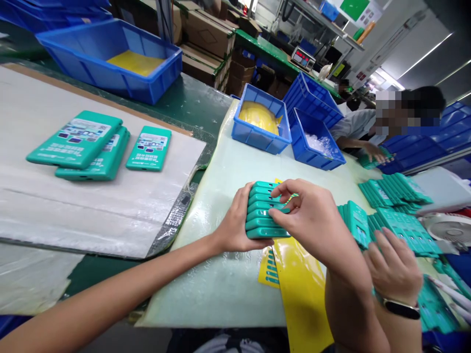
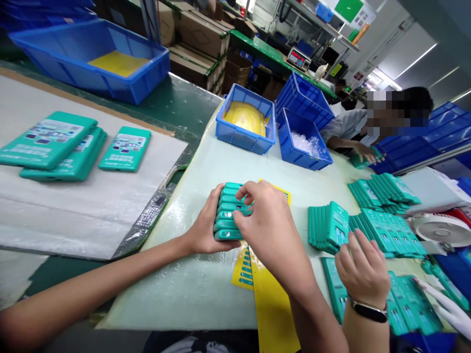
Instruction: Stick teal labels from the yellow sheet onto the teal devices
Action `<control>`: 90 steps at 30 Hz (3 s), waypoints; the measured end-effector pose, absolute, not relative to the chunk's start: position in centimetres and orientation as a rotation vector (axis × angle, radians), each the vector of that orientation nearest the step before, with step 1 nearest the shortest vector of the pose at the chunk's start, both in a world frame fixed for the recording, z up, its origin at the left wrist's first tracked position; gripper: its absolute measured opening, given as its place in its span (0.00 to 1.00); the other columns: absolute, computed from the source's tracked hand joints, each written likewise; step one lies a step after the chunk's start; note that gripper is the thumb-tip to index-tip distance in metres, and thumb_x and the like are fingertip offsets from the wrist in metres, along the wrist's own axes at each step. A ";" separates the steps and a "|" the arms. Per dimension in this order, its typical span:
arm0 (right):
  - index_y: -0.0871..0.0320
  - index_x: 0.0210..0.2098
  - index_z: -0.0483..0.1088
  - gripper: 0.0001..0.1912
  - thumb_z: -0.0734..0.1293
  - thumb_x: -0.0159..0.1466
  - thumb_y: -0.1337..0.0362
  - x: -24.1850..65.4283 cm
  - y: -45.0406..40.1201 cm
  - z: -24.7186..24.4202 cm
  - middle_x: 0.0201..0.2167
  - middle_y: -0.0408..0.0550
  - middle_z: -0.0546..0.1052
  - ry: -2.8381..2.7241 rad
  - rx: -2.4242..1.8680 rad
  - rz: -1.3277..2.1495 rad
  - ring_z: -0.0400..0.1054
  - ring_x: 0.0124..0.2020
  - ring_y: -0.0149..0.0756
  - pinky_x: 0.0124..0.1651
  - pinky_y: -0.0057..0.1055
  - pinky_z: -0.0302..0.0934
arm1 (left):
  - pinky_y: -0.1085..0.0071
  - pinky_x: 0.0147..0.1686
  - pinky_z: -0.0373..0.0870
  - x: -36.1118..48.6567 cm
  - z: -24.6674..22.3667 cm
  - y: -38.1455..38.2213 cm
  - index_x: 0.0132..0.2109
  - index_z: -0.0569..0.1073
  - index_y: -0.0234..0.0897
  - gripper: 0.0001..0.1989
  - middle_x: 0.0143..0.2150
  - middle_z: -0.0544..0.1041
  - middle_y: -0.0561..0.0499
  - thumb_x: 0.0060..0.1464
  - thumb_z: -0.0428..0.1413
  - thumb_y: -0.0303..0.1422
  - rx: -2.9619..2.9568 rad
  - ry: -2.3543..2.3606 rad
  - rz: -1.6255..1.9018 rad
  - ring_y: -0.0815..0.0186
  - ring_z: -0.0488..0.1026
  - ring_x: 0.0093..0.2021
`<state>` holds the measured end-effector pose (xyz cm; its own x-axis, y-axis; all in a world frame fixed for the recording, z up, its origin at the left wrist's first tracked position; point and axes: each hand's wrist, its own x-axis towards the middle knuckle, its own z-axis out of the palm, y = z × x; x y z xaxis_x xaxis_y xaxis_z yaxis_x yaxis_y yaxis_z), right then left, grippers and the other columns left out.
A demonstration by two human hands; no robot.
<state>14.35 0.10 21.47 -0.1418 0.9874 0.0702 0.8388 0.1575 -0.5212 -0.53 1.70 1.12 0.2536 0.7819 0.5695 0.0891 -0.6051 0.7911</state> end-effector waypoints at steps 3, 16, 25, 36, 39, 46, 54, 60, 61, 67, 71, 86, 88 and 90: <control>0.58 0.42 0.83 0.16 0.79 0.58 0.80 13.8 0.7 22.2 0.36 0.42 0.79 -2.170 -1.801 0.443 0.74 0.35 0.35 0.40 0.33 0.63 | 0.29 0.74 0.69 -0.6 1.1 1.6 0.86 0.39 0.47 0.75 0.77 0.59 0.31 0.50 0.78 0.61 1.893 0.802 1.368 0.29 0.64 0.76; 0.62 0.57 0.74 0.35 0.81 0.61 0.44 18.2 0.9 19.9 0.23 0.38 0.74 -1.603 -1.811 1.109 0.69 0.17 0.34 0.20 0.27 0.62 | 0.29 0.75 0.68 -0.8 1.2 1.7 0.86 0.39 0.46 0.72 0.77 0.60 0.31 0.53 0.77 0.59 1.935 0.796 1.407 0.30 0.65 0.77; 0.60 0.73 0.59 0.45 0.76 0.67 0.42 18.5 1.3 17.6 0.27 0.33 0.72 -1.615 -1.571 1.371 0.65 0.18 0.31 0.20 0.27 0.56 | 0.29 0.75 0.68 -1.0 0.9 1.8 0.87 0.40 0.47 0.73 0.78 0.61 0.31 0.52 0.78 0.55 1.918 0.784 1.419 0.29 0.65 0.78; 0.59 0.73 0.61 0.37 0.69 0.71 0.51 21.3 2.4 17.2 0.28 0.35 0.77 -1.502 -1.526 1.404 0.71 0.20 0.33 0.23 0.27 0.61 | 0.27 0.74 0.70 -1.5 0.9 2.2 0.88 0.40 0.47 0.72 0.79 0.62 0.30 0.54 0.77 0.57 1.998 0.804 1.407 0.29 0.67 0.77; 0.63 0.58 0.72 0.21 0.68 0.68 0.62 24.1 3.1 14.7 0.28 0.40 0.78 -1.246 -1.917 0.908 0.76 0.26 0.35 0.32 0.29 0.69 | 0.26 0.73 0.71 -1.5 0.7 2.3 0.88 0.40 0.46 0.73 0.79 0.61 0.29 0.53 0.76 0.58 2.009 0.813 1.421 0.27 0.67 0.77; 0.59 0.31 0.78 0.05 0.76 0.63 0.73 24.1 2.2 8.0 0.34 0.54 0.85 -1.358 -2.281 0.590 0.81 0.39 0.45 0.45 0.34 0.68 | 0.29 0.75 0.69 -1.8 0.6 2.1 0.88 0.39 0.45 0.75 0.80 0.60 0.28 0.52 0.77 0.57 2.007 0.851 1.382 0.27 0.66 0.78; 0.70 0.41 0.86 0.06 0.76 0.72 0.71 20.3 1.9 6.2 0.50 0.73 0.84 -1.571 -2.504 0.343 0.79 0.50 0.53 0.47 0.35 0.62 | 0.29 0.76 0.69 -1.6 0.8 2.0 0.88 0.39 0.46 0.76 0.80 0.61 0.29 0.50 0.78 0.56 1.989 0.842 1.392 0.29 0.66 0.78; 0.69 0.43 0.86 0.06 0.74 0.72 0.72 20.4 2.1 5.7 0.48 0.70 0.85 -1.604 -2.528 0.291 0.78 0.45 0.49 0.43 0.35 0.58 | 0.29 0.76 0.69 -1.5 0.8 1.8 0.88 0.39 0.45 0.76 0.80 0.61 0.28 0.51 0.78 0.55 1.973 0.837 1.396 0.28 0.66 0.79; 0.69 0.42 0.86 0.06 0.75 0.72 0.71 20.6 2.1 5.7 0.47 0.69 0.85 -1.593 -2.524 0.293 0.78 0.44 0.49 0.43 0.36 0.57 | 0.28 0.76 0.69 -1.5 0.8 1.9 0.88 0.39 0.45 0.75 0.80 0.60 0.28 0.51 0.78 0.55 1.976 0.838 1.391 0.28 0.65 0.79; 0.64 0.40 0.84 0.04 0.75 0.70 0.69 20.6 1.2 5.5 0.44 0.64 0.85 -1.459 -2.384 0.317 0.78 0.43 0.50 0.43 0.36 0.59 | 0.28 0.77 0.67 -1.5 0.7 2.0 0.88 0.39 0.44 0.78 0.81 0.59 0.28 0.47 0.81 0.51 1.978 0.819 1.380 0.27 0.63 0.80; 0.59 0.36 0.79 0.02 0.71 0.65 0.69 20.2 0.3 5.9 0.43 0.59 0.83 -1.351 -2.149 0.403 0.76 0.44 0.48 0.51 0.38 0.65 | 0.29 0.77 0.67 -1.6 0.5 2.0 0.88 0.38 0.44 0.77 0.81 0.59 0.27 0.48 0.81 0.51 1.983 0.821 1.379 0.27 0.63 0.81; 0.58 0.30 0.87 0.19 0.90 0.52 0.52 18.8 -1.3 19.3 0.27 0.49 0.81 -1.042 -1.480 1.115 0.76 0.26 0.32 0.26 0.21 0.74 | 0.27 0.77 0.65 -1.2 1.0 1.6 0.87 0.39 0.44 0.77 0.79 0.60 0.28 0.48 0.80 0.54 1.940 0.807 1.361 0.27 0.63 0.79; 0.59 0.28 0.86 0.19 0.90 0.48 0.53 17.3 -1.0 19.7 0.26 0.50 0.82 -1.075 -1.523 1.109 0.76 0.24 0.32 0.25 0.22 0.75 | 0.27 0.77 0.66 -1.1 1.1 1.6 0.87 0.39 0.44 0.76 0.79 0.60 0.29 0.48 0.79 0.55 1.933 0.806 1.370 0.28 0.64 0.79; 0.60 0.26 0.86 0.19 0.90 0.46 0.54 16.5 -0.7 19.7 0.25 0.51 0.82 -1.076 -1.554 1.087 0.75 0.23 0.32 0.24 0.23 0.75 | 0.28 0.77 0.66 -1.1 1.1 1.5 0.86 0.40 0.45 0.74 0.78 0.60 0.30 0.50 0.78 0.56 1.923 0.801 1.369 0.28 0.64 0.78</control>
